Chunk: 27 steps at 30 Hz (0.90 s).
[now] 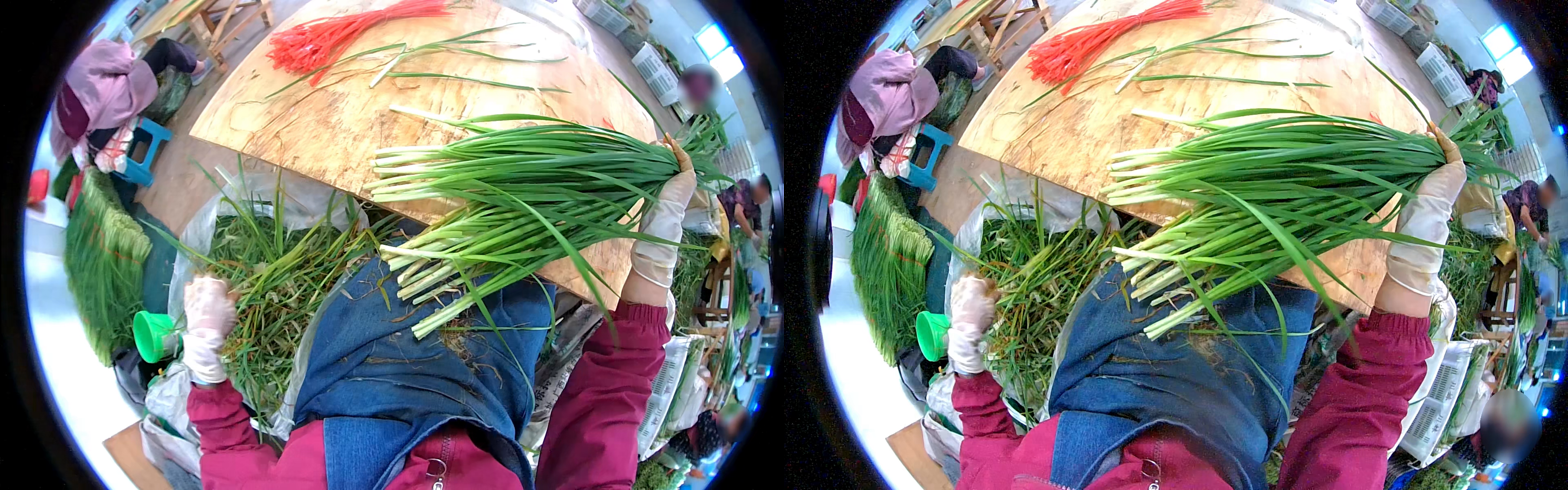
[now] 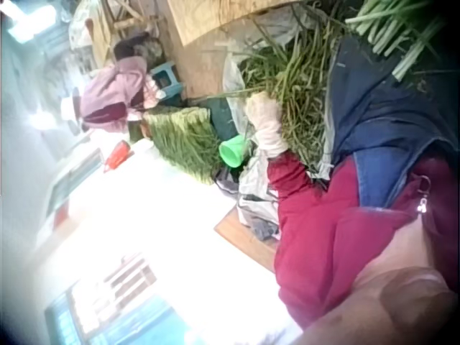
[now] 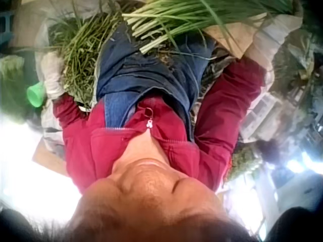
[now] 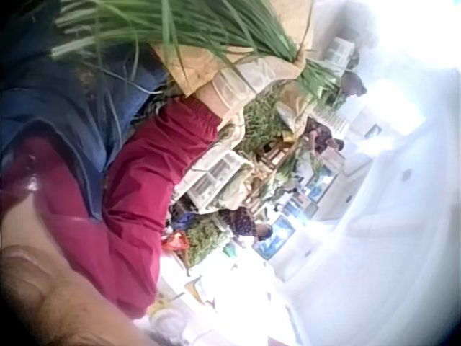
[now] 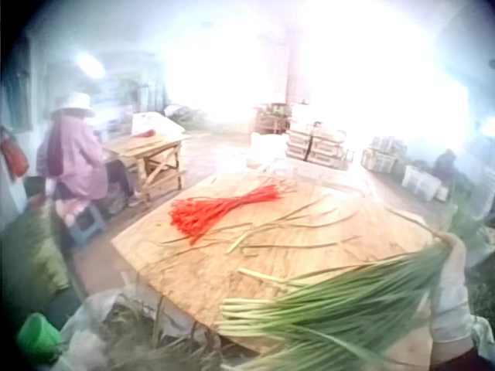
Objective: The person cleans and sorts garlic sprouts by removing damaged leaves and debris from the stalks before placing them onto a wooden board.
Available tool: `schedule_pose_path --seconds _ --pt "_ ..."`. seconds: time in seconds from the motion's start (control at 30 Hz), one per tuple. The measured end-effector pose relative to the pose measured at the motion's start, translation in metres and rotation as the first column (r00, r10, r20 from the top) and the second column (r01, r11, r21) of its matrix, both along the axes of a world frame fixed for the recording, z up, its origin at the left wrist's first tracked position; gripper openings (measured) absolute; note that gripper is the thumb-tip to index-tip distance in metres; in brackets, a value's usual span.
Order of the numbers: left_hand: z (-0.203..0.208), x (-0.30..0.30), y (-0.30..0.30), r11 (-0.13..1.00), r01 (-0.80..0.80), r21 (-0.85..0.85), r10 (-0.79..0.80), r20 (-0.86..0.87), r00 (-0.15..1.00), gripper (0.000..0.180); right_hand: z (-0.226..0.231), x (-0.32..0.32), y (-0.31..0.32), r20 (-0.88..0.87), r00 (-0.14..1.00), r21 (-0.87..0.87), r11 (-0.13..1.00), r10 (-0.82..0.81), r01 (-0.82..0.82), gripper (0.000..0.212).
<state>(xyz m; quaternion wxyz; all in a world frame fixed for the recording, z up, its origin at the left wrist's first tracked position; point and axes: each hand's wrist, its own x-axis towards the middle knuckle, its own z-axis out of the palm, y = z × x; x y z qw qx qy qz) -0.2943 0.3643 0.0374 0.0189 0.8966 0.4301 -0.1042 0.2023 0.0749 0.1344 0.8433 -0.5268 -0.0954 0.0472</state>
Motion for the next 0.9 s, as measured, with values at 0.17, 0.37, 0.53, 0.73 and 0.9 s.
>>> schedule_pose_path --seconds 0.17,0.37,0.53,0.73,0.9 --pt "0.015 0.102 -0.056 0.88 0.473 -0.055 -0.241 0.805 0.542 0.022 0.0 0.008 -0.005 0.035 0.999 -0.058 0.998 -0.012 0.014 0.009" --pt "0.028 0.208 -0.101 0.91 0.391 -0.137 -0.199 0.684 0.702 0.024 0.015 -0.035 0.014 0.035 0.993 -0.138 0.984 -0.111 0.115 0.012" --pt "0.022 0.228 -0.104 0.718 0.436 -0.543 0.393 0.833 0.39 0.017 0.019 -0.034 0.015 0.003 0.992 -0.042 0.991 -0.126 0.126 0.013" --pt "0.043 0.214 -0.1 0.645 0.558 -0.522 0.394 0.853 0.343 0.01 0.02 -0.056 0.015 0.119 0.981 -0.101 0.981 -0.151 0.164 0.014" --pt "0.046 0.217 -0.108 0.865 0.406 0.296 -0.47 0.761 0.447 0.016 0.046 -0.07 0.024 0.048 0.984 -0.143 0.974 -0.169 0.174 0.013"
